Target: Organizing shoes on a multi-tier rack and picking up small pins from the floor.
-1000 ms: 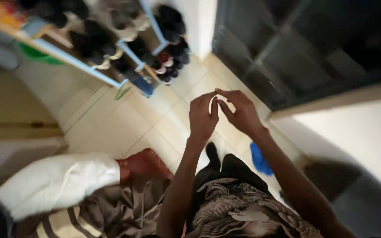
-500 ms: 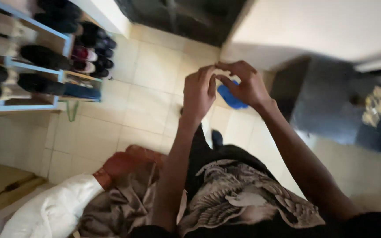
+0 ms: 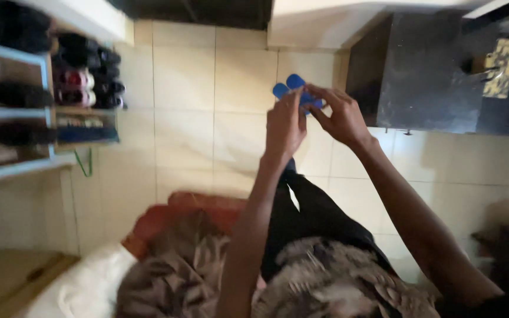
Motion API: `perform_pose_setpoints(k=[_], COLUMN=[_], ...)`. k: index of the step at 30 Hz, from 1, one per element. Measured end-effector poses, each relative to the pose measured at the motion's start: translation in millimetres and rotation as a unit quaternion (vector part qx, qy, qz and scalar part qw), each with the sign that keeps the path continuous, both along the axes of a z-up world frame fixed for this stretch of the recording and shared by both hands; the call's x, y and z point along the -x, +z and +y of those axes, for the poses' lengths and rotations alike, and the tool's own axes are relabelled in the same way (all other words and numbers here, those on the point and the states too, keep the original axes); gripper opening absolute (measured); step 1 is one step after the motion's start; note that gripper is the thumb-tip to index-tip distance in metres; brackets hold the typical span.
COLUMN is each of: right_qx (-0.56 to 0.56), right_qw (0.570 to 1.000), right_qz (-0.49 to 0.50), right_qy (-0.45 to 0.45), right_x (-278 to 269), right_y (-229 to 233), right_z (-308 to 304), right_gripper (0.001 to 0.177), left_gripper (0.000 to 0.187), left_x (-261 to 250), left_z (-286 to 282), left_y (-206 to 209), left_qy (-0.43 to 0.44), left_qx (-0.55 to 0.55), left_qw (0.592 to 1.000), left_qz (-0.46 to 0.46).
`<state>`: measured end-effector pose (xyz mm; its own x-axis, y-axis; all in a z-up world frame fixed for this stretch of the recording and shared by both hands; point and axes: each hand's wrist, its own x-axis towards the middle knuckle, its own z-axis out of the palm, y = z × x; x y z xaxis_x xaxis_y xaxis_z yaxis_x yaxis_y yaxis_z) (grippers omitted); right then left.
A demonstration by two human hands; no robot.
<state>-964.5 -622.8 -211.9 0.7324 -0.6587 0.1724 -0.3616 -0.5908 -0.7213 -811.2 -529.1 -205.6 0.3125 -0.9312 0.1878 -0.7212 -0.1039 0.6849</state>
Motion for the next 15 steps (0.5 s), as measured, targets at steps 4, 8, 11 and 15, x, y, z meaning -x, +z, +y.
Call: perform_pose_setpoints(k=[4, 8, 11, 15], right_qx=[-0.015, -0.056, -0.071, -0.089], right_qw=[0.998, 0.993, 0.99, 0.986], right_qz=[0.001, 0.014, 0.015, 0.054], right_qy=[-0.055, -0.105, -0.122, -0.129], right_x=[7.1, 15.5, 22.9, 42.4], right_y=[-38.6, -99.2, -152.2, -239.3], right_z=[8.9, 6.4, 0.4, -14.0], right_gripper=[0.057, 0.056, 0.058, 0.058], left_gripper=[0.051, 0.043, 0.027, 0.021], left_x=[16.9, 30.9, 43.5, 68.8], left_z=[-3.9, -18.1, -25.9, -38.3], left_y=[-49.9, -110.5, -179.2, -279.2], left_qy=[-0.044, 0.003, 0.033, 0.061], left_qx=[0.011, 0.045, 0.004, -0.057], left_qw=[0.999, 0.999, 0.999, 0.996], left_qz=[0.008, 0.003, 0.032, 0.028])
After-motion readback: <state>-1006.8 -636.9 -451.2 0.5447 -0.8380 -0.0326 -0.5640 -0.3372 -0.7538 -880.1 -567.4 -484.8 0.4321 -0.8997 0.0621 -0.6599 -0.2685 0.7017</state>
